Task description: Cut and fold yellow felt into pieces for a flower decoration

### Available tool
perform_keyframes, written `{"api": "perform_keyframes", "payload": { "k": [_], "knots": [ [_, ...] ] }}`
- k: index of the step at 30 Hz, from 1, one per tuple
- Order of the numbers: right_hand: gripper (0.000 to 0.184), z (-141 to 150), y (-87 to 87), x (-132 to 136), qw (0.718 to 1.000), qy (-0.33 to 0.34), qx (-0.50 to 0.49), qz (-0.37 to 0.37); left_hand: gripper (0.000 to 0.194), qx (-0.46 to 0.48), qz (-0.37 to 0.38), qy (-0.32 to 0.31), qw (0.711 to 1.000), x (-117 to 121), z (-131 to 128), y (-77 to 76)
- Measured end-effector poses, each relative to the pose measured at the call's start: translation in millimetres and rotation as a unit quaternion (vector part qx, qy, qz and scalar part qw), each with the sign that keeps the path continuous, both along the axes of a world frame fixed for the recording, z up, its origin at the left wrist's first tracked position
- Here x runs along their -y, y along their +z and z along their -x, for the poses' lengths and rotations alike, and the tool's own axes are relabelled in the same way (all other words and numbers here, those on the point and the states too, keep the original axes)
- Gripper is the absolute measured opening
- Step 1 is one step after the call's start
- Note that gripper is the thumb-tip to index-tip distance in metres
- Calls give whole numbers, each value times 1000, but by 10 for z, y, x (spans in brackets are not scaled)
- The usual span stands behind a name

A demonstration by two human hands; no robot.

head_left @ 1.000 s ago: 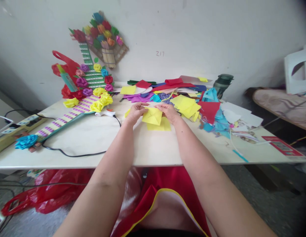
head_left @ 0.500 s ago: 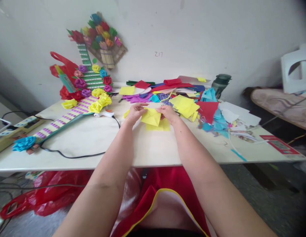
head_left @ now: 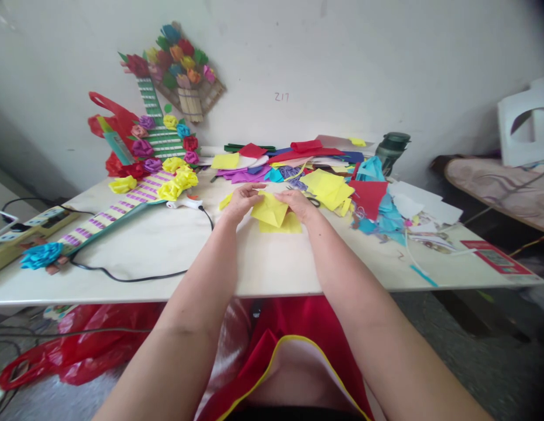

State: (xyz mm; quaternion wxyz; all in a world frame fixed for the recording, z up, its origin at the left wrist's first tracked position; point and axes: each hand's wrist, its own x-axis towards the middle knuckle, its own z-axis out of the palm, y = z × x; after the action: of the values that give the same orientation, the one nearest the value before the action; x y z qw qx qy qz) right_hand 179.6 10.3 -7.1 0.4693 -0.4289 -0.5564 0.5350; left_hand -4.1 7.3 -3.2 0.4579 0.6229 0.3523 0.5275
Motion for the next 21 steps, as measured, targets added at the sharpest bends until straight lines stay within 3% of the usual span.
{"api": "perform_keyframes", "payload": {
  "k": [10,21],
  "knots": [
    [13,61,36,48,999,-30,4,-28,39,22,37,-4,999,-34,-15,-33],
    [16,62,-1,8,993,-47,53,-94,42,0,45,18,999,-44,-25,-54]
  ]
}}
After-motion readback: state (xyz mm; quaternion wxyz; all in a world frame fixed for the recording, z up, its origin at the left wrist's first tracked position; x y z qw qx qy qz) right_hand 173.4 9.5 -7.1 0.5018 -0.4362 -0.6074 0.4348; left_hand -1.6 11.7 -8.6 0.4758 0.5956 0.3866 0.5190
